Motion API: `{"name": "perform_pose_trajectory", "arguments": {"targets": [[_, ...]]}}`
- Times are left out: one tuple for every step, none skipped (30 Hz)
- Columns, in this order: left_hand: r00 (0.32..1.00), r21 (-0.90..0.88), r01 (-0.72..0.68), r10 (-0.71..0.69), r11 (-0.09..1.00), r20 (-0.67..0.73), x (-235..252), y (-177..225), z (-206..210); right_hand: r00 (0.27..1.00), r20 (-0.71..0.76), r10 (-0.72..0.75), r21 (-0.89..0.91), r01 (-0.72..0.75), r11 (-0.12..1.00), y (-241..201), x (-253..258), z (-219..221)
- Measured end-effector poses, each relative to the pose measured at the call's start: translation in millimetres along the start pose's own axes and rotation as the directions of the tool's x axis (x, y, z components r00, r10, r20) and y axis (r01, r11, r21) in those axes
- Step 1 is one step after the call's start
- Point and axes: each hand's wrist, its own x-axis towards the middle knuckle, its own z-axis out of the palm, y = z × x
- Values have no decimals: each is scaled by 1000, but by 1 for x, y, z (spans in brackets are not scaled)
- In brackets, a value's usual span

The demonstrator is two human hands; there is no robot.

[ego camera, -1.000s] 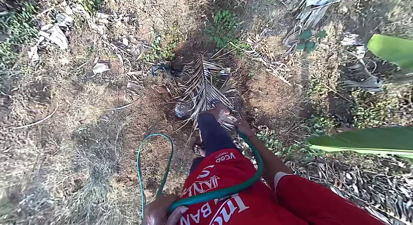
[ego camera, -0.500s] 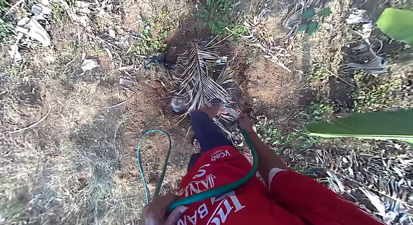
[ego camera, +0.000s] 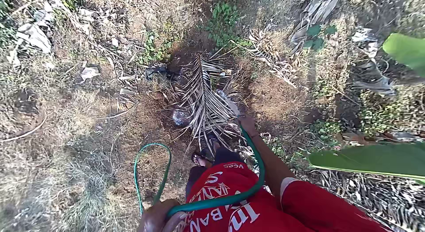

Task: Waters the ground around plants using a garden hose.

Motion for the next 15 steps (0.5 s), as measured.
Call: {"name": "perform_pose_trajectory", "arguments": {"targets": [[1000, -4, -7, 7, 1000, -16, 8, 0, 3, 1000, 18, 8, -10, -8, 1000, -7, 9, -3], [999, -4, -15, 15, 1000, -34, 13, -1, 7, 999, 41, 19, -30, -18, 999, -12, 15, -5], [999, -11, -17, 16, 1000, -48, 18, 0, 11, 997, 71, 24, -52, -20, 998, -17, 19, -6], [998, -17, -17, 16, 1000, -56, 23, 3, 12, 994, 108, 14, -55, -8, 998, -20, 25, -6], [998, -23, -16, 15, 1000, -60, 29, 5, 14, 990, 139, -1, -45, 7, 999, -23, 32, -6], [998, -26, -18, 17, 1000, -62, 34, 8, 15, 989, 147, -18, -24, 22, 999, -24, 37, -6], [998, -24, -22, 20, 999, -61, 38, 11, 16, 990, 136, -33, 2, 33, 999, -25, 41, -6], [998, -20, -24, 22, 1000, -62, 42, 13, 17, 992, 121, -39, 21, 37, 999, -27, 42, -7], [998, -18, -22, 21, 1000, -66, 44, 17, 17, 992, 120, -41, 19, 39, 999, -31, 44, -8], [997, -16, -22, 21, 1000, -72, 46, 20, 17, 990, 133, -45, 2, 46, 999, -34, 46, -8], [997, -18, -21, 20, 1000, -78, 47, 22, 16, 988, 147, -51, -17, 54, 998, -36, 51, -8], [996, -20, -18, 16, 1000, -85, 47, 24, 17, 987, 151, -54, -22, 58, 998, -37, 56, -9], [996, -18, -7, 5, 1000, -88, 46, 27, 19, 988, 142, -63, -11, 65, 998, -37, 61, -10], [995, -21, 5, -7, 1000, -96, 46, 29, 21, 989, 132, -68, -10, 70, 997, -39, 66, -12], [994, -22, 15, -17, 1000, -106, 45, 30, 25, 989, 125, -73, -26, 77, 997, -43, 70, -14]]}}
